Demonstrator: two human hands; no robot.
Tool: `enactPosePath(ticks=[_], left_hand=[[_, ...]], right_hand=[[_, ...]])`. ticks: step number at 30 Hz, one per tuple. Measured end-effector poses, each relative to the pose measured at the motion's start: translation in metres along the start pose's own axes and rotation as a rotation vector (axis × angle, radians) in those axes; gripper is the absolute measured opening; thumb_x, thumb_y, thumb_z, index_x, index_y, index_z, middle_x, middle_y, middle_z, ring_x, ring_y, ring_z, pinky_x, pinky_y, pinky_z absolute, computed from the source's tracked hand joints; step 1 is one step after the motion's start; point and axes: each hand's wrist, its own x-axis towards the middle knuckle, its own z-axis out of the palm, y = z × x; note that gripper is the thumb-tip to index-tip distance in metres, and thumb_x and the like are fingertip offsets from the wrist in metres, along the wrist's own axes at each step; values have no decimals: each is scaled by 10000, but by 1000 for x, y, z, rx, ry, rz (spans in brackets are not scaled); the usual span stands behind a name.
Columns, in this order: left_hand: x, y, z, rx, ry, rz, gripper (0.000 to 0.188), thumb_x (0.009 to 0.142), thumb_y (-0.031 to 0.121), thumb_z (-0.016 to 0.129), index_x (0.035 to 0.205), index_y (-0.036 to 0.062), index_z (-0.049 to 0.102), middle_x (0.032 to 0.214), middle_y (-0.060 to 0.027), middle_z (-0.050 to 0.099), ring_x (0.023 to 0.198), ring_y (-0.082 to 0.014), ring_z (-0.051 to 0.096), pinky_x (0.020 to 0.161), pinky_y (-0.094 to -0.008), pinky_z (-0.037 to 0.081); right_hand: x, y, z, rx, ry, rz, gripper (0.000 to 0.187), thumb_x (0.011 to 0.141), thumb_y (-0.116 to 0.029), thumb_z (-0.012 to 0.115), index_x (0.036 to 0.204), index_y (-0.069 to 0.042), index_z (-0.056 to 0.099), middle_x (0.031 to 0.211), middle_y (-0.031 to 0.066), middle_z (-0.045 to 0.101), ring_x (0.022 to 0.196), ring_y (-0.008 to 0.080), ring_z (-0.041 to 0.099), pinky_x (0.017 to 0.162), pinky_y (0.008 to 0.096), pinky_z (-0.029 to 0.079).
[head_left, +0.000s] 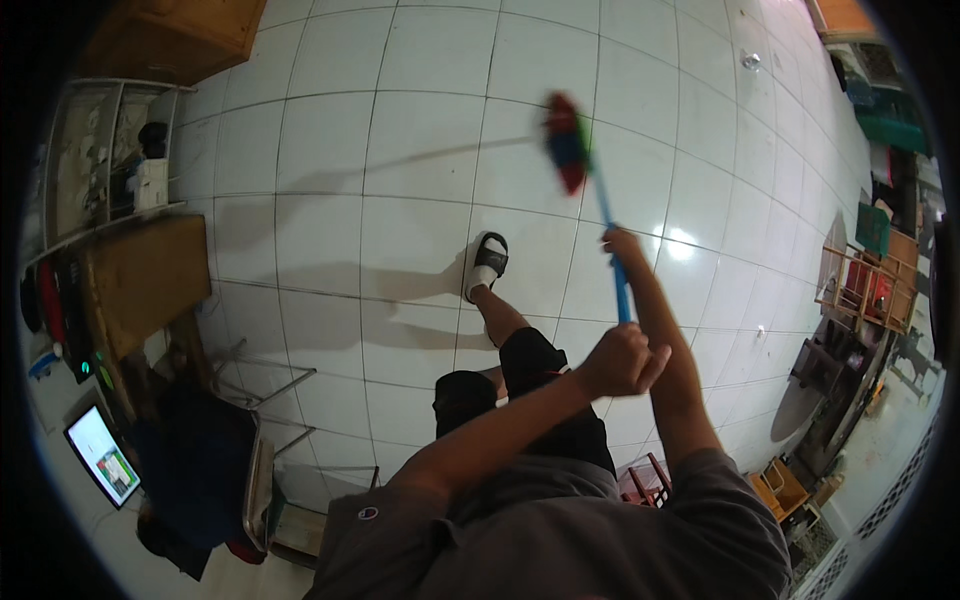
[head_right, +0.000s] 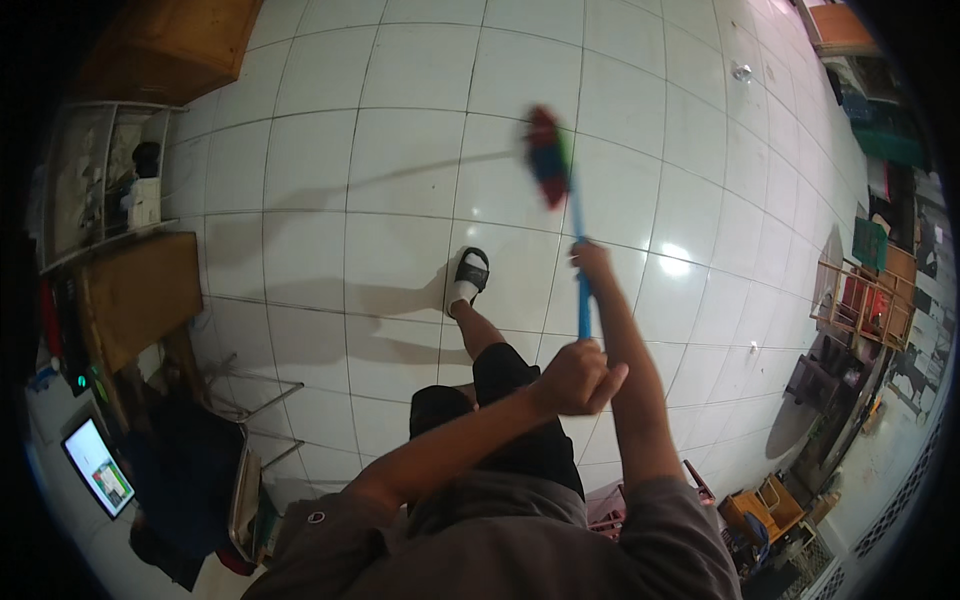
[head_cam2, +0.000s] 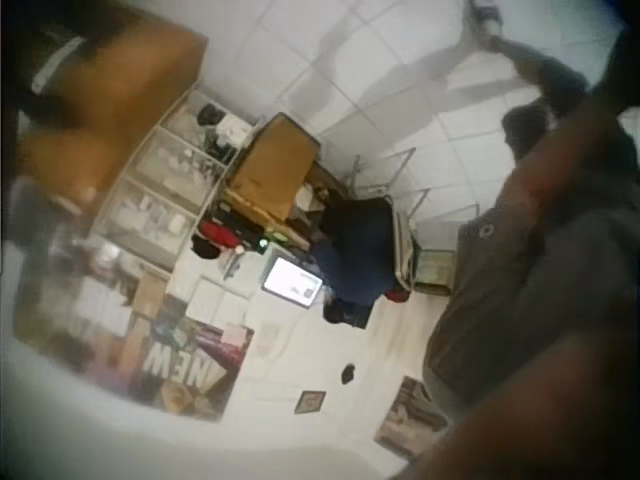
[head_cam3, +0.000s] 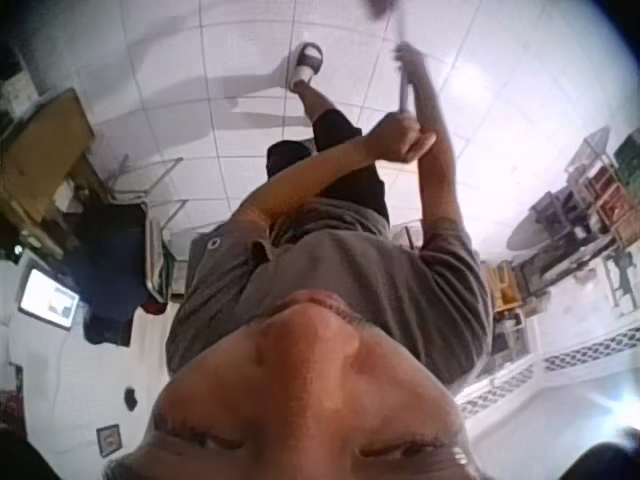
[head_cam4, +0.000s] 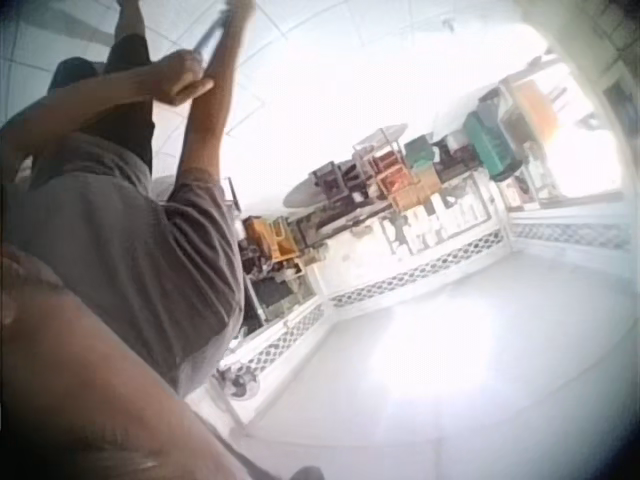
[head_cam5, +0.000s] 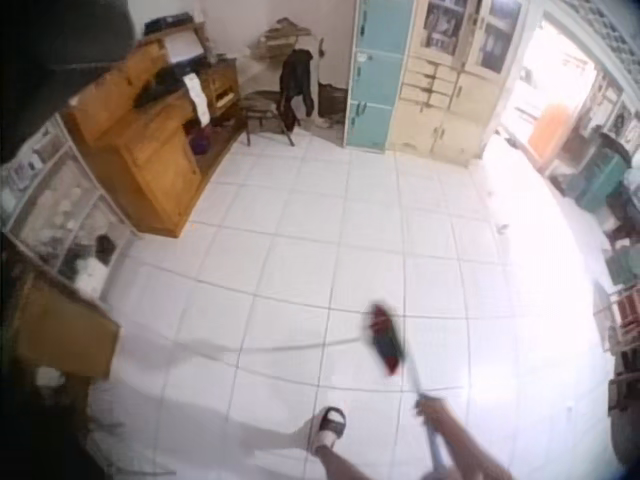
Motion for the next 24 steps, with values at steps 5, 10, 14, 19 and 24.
enactPosePath(ticks=[5, 10, 14, 19, 24], left_hand=[[66, -33, -80, -110, -110, 50, 372, 801, 150, 520, 461, 62, 396, 441, -107, 386, 458, -281, 421, 512, -371, 363], [26, 91, -185, -118, -292, 241, 372, 736, 222, 601, 466, 146, 358, 421, -18, 359, 396, -191, 405, 410, -323, 320], [18, 61, -268, 39, -164, -67, 357, 735, 191, 604, 449, 126, 400, 391, -23, 386, 348, -171, 403, 407, -308, 327], [36, -18, -302, 84, -227, -60, 366, 743, 148, 579, 425, 103, 404, 399, -46, 416, 352, -188, 413, 415, -313, 327], [58, -89, -322, -37, -293, -95, 459, 827, 252, 480, 420, 44, 445, 402, -164, 386, 412, -314, 421, 466, -409, 339]], right_hand=[[-10, -95, -41, 186, 392, -5, 135, 727, -175, 496, 793, -57, 496, 599, 32, 481, 476, 118, 433, 401, 249, 332], [-90, -133, 129, 210, -131, 23, 242, 773, -221, 523, 912, -23, 527, 688, 43, 532, 560, 133, 504, 508, 260, 440], [-78, -187, 301, 374, -477, 98, 501, 722, -154, 568, 1182, 17, 469, 721, 37, 564, 622, 114, 506, 585, 241, 424], [34, -177, 329, -128, -401, -414, 317, 736, -107, 560, 1031, 7, 566, 851, 101, 601, 745, 194, 585, 616, 301, 477], [82, -172, 182, -79, 223, 74, 170, 749, -125, 531, 888, -50, 594, 705, 63, 564, 569, 150, 522, 474, 317, 429]])
